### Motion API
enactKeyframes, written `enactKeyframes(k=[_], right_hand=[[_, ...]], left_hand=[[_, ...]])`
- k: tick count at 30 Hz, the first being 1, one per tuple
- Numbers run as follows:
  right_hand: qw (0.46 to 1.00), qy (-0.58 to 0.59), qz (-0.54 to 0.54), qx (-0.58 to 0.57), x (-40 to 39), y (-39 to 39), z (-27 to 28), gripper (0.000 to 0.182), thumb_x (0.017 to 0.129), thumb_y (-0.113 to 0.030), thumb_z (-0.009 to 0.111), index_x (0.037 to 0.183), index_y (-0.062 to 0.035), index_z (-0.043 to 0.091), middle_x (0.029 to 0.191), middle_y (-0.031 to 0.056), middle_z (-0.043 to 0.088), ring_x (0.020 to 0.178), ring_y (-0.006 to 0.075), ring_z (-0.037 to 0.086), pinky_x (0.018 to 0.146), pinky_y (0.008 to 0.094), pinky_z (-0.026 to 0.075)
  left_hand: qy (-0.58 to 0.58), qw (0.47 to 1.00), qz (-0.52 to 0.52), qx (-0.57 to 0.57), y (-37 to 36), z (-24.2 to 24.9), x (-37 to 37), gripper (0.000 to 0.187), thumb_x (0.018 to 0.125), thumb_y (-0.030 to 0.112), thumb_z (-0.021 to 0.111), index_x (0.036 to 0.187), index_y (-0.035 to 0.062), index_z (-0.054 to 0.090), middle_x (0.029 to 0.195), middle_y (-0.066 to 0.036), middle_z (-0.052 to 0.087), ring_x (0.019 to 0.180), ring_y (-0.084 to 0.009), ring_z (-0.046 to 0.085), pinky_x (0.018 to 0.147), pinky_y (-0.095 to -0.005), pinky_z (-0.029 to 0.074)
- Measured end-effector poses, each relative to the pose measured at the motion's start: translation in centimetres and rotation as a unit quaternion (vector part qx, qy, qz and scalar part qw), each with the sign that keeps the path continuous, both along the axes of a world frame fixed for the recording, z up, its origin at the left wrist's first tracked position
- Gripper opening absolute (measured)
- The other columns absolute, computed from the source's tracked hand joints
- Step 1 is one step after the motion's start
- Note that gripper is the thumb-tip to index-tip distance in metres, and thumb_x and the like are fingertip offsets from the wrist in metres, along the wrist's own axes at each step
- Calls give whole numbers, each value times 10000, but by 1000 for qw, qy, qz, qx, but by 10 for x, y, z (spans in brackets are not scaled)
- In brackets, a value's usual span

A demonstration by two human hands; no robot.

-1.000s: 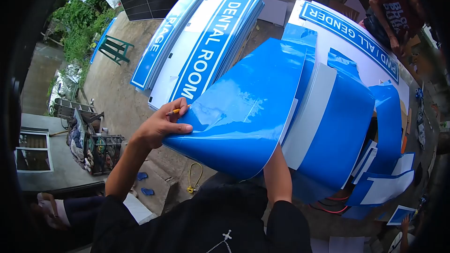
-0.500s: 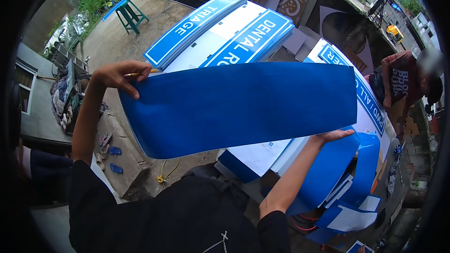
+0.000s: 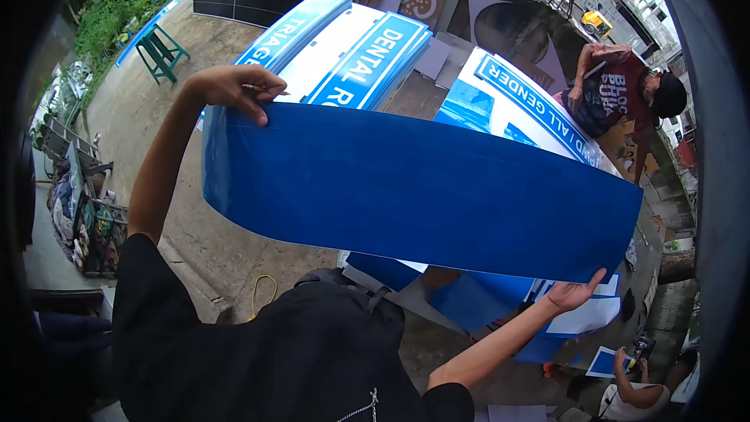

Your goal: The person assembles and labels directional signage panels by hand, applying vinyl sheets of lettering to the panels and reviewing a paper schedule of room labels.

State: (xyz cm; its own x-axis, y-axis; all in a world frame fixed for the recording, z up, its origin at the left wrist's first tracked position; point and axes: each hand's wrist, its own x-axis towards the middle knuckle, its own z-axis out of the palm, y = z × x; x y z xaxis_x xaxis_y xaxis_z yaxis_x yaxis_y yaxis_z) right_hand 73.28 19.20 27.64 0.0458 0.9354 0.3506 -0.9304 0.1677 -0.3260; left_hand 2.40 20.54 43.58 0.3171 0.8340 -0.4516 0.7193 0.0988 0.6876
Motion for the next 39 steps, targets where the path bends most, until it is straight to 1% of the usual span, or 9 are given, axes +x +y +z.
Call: enactKeyframes(k=[9, 12, 14, 17, 21, 26, 31, 33, 39], right_hand=[[996, 26, -54, 67, 43, -134, 51, 523, 1036, -332, 350, 1376, 63, 396, 1445, 187, 416, 1303, 299, 425, 1139, 451, 248], [993, 10, -84, 87, 44, -172, 60, 521, 1043, -316, 333, 1394, 68, 358, 1479, 187, 362, 1338, 302, 373, 1148, 456, 222], [989, -1, -113, 91, 51, -192, 62, 524, 1045, -311, 328, 1403, 71, 336, 1488, 190, 345, 1345, 306, 360, 1150, 459, 218], [983, 3, -165, 81, 66, -224, 56, 535, 1045, -312, 328, 1412, 77, 308, 1494, 198, 328, 1349, 313, 349, 1153, 462, 215], [980, 12, -184, 80, 81, -252, 49, 549, 1044, -326, 337, 1412, 79, 299, 1496, 210, 314, 1349, 326, 342, 1154, 466, 219], [977, 40, -200, 64, 104, -285, 34, 544, 1041, -316, 356, 1416, 73, 297, 1508, 203, 295, 1352, 328, 337, 1154, 474, 217], [953, 51, -296, 26, 118, -303, 20, 534, 1039, -312, 363, 1428, 48, 297, 1512, 188, 299, 1357, 328, 334, 1156, 474, 208], [948, 59, -314, 19, 123, -305, 14, 533, 1040, -316, 360, 1429, 44, 300, 1510, 187, 304, 1357, 327, 335, 1156, 477, 207], [940, 97, -326, -18, 135, -293, 3, 545, 1039, -317, 362, 1454, 22, 261, 1523, 185, 275, 1375, 340, 304, 1159, 489, 197]], left_hand=[[-78, 976, -194, 68, 62, -14, 70, 364, 699, 257, 844, 659, 145, 500, 701, -12, 556, 675, -162, 573, 895, -343, 462], [-46, 974, -197, 100, 74, -14, 95, 393, 705, 231, 837, 630, 151, 460, 659, 2, 519, 664, -149, 550, 855, -326, 455], [-25, 963, -231, 136, 88, -17, 111, 379, 705, 365, 826, 671, 134, 528, 750, -60, 626, 750, -243, 659, 885, -421, 516], [-64, 959, -265, 75, 91, -6, 149, 409, 707, 255, 840, 626, 145, 454, 633, 3, 507, 626, -142, 545, 768, -302, 467], [-78, 937, -327, 98, 102, -9, 185, 395, 727, 294, 823, 631, 139, 472, 639, -14, 529, 593, -132, 569, 643, -261, 480], [-68, 930, -344, 110, 107, -6, 232, 406, 711, 306, 833, 623, 135, 475, 629, -19, 530, 557, -133, 555, 623, -255, 472], [-31, 925, -360, 122, 116, -12, 269, 406, 668, 253, 852, 616, 135, 467, 630, -6, 522, 568, -115, 526, 618, -263, 451], [-12, 915, -386, 114, 121, -12, 280, 379, 706, 331, 835, 642, 139, 515, 627, -13, 533, 575, -135, 546, 646, -279, 462], [-13, 926, -368, 85, 132, -17, 314, 395, 696, 340, 841, 635, 138, 508, 617, -8, 526, 555, -134, 522, 609, -274, 435]])
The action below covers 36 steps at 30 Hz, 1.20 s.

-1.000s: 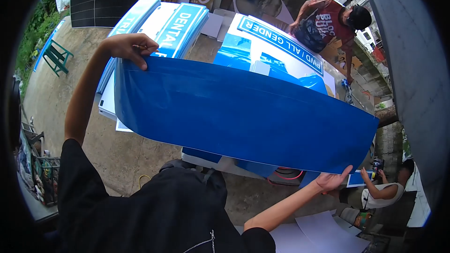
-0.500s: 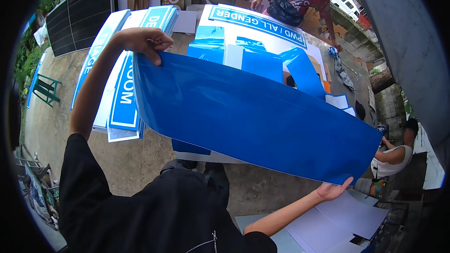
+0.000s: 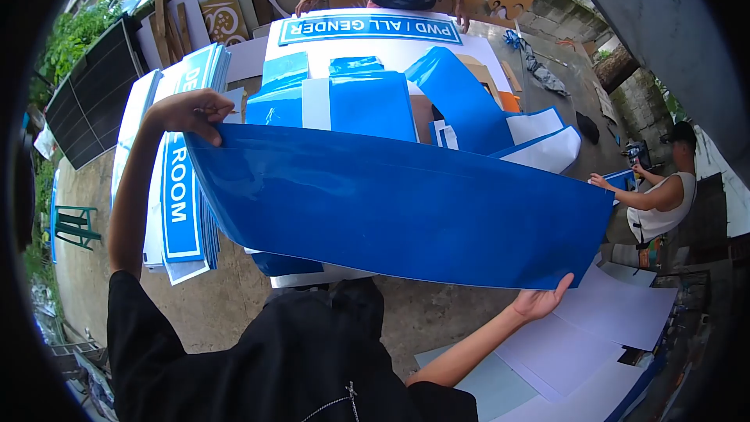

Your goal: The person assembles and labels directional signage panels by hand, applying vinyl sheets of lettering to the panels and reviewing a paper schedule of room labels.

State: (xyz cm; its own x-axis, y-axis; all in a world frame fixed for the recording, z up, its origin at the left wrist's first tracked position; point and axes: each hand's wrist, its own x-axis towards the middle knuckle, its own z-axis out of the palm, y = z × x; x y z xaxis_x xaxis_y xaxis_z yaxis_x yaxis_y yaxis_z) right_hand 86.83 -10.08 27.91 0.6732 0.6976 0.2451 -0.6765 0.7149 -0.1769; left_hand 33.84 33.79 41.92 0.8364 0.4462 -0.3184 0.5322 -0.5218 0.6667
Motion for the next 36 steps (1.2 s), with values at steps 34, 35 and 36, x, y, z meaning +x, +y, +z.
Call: enactKeyframes(k=[34, 35, 36], right_hand=[[944, -304, -12, 129, 224, 49, 152, 515, 1037, -216, 362, 1447, 66, 227, 1554, 173, 194, 1397, 330, 252, 1165, 469, 194], [936, -325, -11, 138, 229, 40, 165, 510, 1037, -216, 362, 1439, 72, 239, 1548, 177, 212, 1388, 330, 270, 1161, 467, 208], [927, -346, -9, 145, 233, 31, 181, 504, 1037, -215, 361, 1432, 77, 250, 1541, 180, 229, 1379, 329, 288, 1156, 465, 221]], left_hand=[[-235, 914, -50, 326, 74, 155, 130, 424, 792, 183, 767, 666, 57, 382, 601, 6, 320, 584, -98, 328, 551, -299, 295], [-255, 902, -53, 345, 75, 161, 136, 417, 790, 177, 766, 668, 54, 387, 599, 0, 321, 583, -103, 334, 553, -302, 299], [-275, 888, -56, 363, 75, 166, 141, 411, 788, 171, 765, 670, 50, 391, 597, -6, 323, 582, -108, 340, 554, -305, 304]])
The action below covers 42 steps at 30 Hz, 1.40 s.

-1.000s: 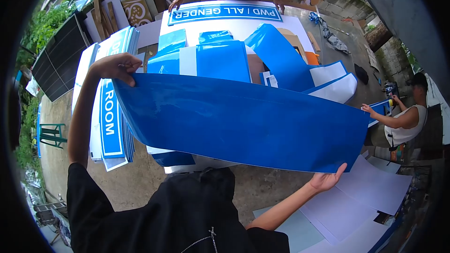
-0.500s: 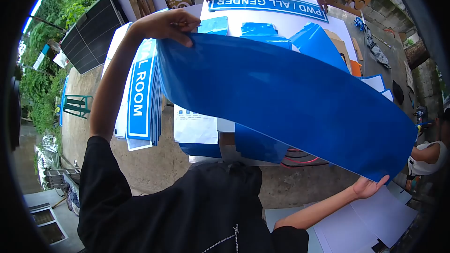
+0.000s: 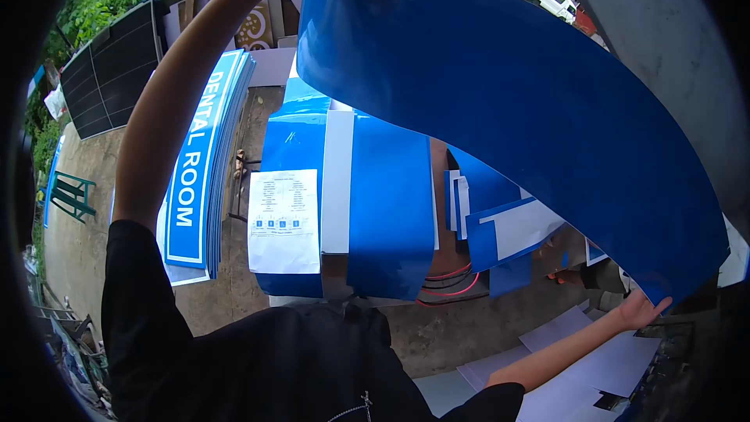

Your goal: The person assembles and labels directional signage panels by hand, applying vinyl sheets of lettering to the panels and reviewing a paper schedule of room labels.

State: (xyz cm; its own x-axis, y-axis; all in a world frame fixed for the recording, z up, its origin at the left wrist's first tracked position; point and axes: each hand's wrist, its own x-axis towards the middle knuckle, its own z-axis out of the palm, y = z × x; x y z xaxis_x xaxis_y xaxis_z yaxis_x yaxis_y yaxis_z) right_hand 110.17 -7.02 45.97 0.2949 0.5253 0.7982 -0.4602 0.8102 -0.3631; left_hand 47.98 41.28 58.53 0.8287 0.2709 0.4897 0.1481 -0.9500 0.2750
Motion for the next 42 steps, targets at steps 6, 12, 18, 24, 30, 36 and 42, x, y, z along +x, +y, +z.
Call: enactKeyframes(k=[6, 12, 18, 24, 30, 36, 42], right_hand=[[996, -64, -57, -3, -27, -63, 96, 476, 1038, -212, 362, 1400, 91, 301, 1505, 187, 306, 1328, 327, 361, 1133, 464, 265], [994, -89, -64, -23, -64, -142, 180, 469, 1039, -229, 374, 1369, 103, 335, 1455, 208, 365, 1276, 317, 409, 1109, 461, 309], [983, -123, -110, -84, -109, -222, 251, 461, 1033, -205, 388, 1373, 103, 343, 1462, 201, 368, 1304, 311, 391, 1122, 458, 297], [977, -122, -147, -99, -160, -273, 288, 506, 1022, -213, 430, 1387, 116, 307, 1469, 205, 354, 1296, 305, 390, 1115, 449, 300], [963, -116, -227, -85, -224, -269, 291, 515, 1024, -235, 421, 1403, 96, 311, 1494, 179, 333, 1330, 291, 363, 1143, 429, 251], [960, -130, -240, -59, -263, -252, 283, 513, 1026, -238, 417, 1403, 94, 313, 1494, 176, 335, 1329, 289, 365, 1145, 425, 248], [962, -131, -236, -36, -277, -223, 272, 511, 1027, -240, 414, 1403, 91, 316, 1493, 174, 337, 1329, 286, 366, 1147, 421, 245]], left_hand=[[-85, 995, -47, 30, 4, 20, 35, 390, 754, 158, 758, 662, 34, 400, 601, -30, 357, 590, -136, 368, 551, -328, 320], [-165, 979, -119, 21, -6, 31, 80, 381, 730, 139, 760, 650, 28, 404, 584, -39, 399, 580, -151, 391, 538, -344, 333], [-216, 953, -209, -45, -17, 30, 120, 380, 721, 110, 760, 641, 29, 397, 535, -26, 381, 534, -133, 403, 501, -347, 358], [-221, 935, -257, -102, -22, 19, 154, 427, 720, 128, 769, 635, 46, 358, 541, -10, 347, 545, -110, 372, 492, -342, 327], [-251, 919, -291, -84, -9, -2, 183, 378, 758, 170, 764, 623, 30, 441, 543, -2, 402, 542, -107, 379, 509, -328, 334], [-209, 957, -141, -141, -23, -13, 172, 398, 833, 197, 733, 675, 137, 373, 685, -46, 526, 745, -173, 577, 778, -324, 493], [-219, 945, -171, -172, -15, -15, 166, 444, 804, 154, 753, 656, 126, 335, 629, -17, 439, 668, -137, 514, 782, -304, 453]])
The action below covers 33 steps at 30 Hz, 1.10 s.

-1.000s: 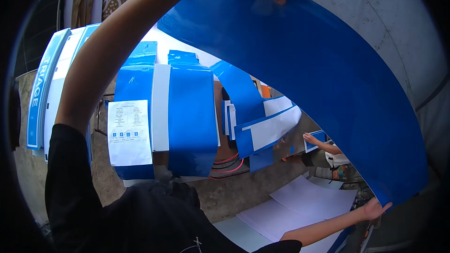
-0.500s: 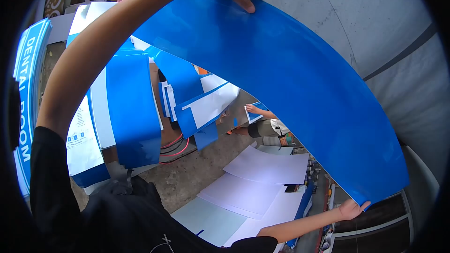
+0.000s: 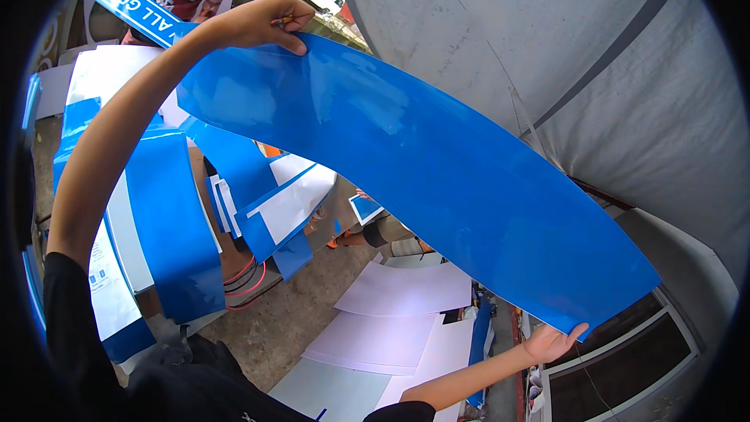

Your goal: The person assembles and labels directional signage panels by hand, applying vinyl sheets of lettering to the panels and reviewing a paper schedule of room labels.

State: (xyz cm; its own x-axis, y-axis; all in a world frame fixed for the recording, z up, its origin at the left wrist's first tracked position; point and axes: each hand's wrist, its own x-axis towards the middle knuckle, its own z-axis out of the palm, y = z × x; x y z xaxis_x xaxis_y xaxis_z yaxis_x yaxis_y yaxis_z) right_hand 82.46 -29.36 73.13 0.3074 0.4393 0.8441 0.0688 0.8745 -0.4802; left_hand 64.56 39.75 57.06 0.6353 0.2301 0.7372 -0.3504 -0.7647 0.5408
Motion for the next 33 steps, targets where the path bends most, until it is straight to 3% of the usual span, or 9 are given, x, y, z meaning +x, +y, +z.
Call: enactKeyframes(k=[9, 13, 16, 19, 20, 22, 26, 29, 33], right_hand=[[1000, -5, 27, 10, -3, 26, -4, 508, 1029, -244, 409, 1404, 87, 319, 1492, 170, 341, 1329, 282, 369, 1150, 414, 240], [993, -41, -22, -109, 38, -25, 10, 481, 1036, -224, 364, 1410, 74, 318, 1485, 200, 333, 1345, 308, 340, 1159, 448, 212], [994, -12, -56, -95, 31, 76, -36, 478, 1035, -223, 368, 1407, 74, 324, 1481, 201, 337, 1341, 309, 344, 1157, 448, 215], [986, 38, -133, -88, -2, 181, -91, 475, 1033, -221, 371, 1403, 74, 329, 1478, 202, 342, 1338, 310, 347, 1155, 448, 219], [982, 53, -155, -98, -10, 206, -104, 474, 1033, -220, 372, 1402, 74, 330, 1476, 202, 343, 1337, 310, 349, 1154, 447, 220], [974, 80, -174, -117, -26, 253, -130, 472, 1032, -219, 375, 1400, 74, 334, 1474, 202, 346, 1334, 310, 351, 1152, 447, 223], [963, 113, -181, -164, -60, 325, -172, 468, 1031, -217, 379, 1395, 74, 340, 1469, 203, 352, 1330, 311, 356, 1149, 447, 228], [958, 129, -170, -191, -77, 364, -195, 465, 1029, -215, 383, 1391, 74, 345, 1465, 203, 357, 1326, 312, 359, 1146, 446, 232], [951, 164, -156, -212, -106, 394, -221, 461, 1028, -213, 388, 1387, 74, 352, 1460, 204, 363, 1322, 313, 364, 1143, 446, 237]], left_hand=[[-34, 999, 0, 4, 5, 1, -11, 480, 783, 163, 767, 654, 100, 308, 624, -2, 348, 620, -121, 374, 638, -301, 355], [16, 999, -8, 45, 11, -4, -26, 502, 760, 282, 784, 648, 61, 348, 610, -21, 334, 606, -121, 355, 562, -330, 317], [-33, 996, -42, 65, 18, -27, -18, 457, 734, 280, 797, 702, -16, 450, 628, -63, 489, 629, -138, 446, 588, -386, 377], [-28, 998, 41, 42, -14, -44, -53, 341, 662, 257, 800, 688, 29, 547, 637, -102, 577, 671, -332, 583, 607, -436, 423], [-15, 998, 59, 33, -28, -48, -66, 316, 653, 259, 804, 685, 49, 571, 661, -111, 606, 708, -341, 611, 609, -450, 434], [-59, 995, 77, 20, -55, -67, -92, 293, 658, 225, 801, 673, 55, 563, 642, -112, 596, 692, -348, 613, 602, -454, 444], [29, 995, 84, -36, -113, -103, -171, 247, 743, 195, 749, 748, 60, 542, 613, -126, 565, 647, -353, 593, 581, -457, 404], [86, 992, 44, -78, -150, -129, -209, 186, 867, 187, 683, 893, 18, 610, 813, -166, 680, 698, -265, 702, 539, -309, 482], [117, 982, 30, -144, -184, -150, -239, 185, 872, 146, 676, 966, 1, 609, 792, -176, 675, 661, -244, 693, 521, -295, 463]])
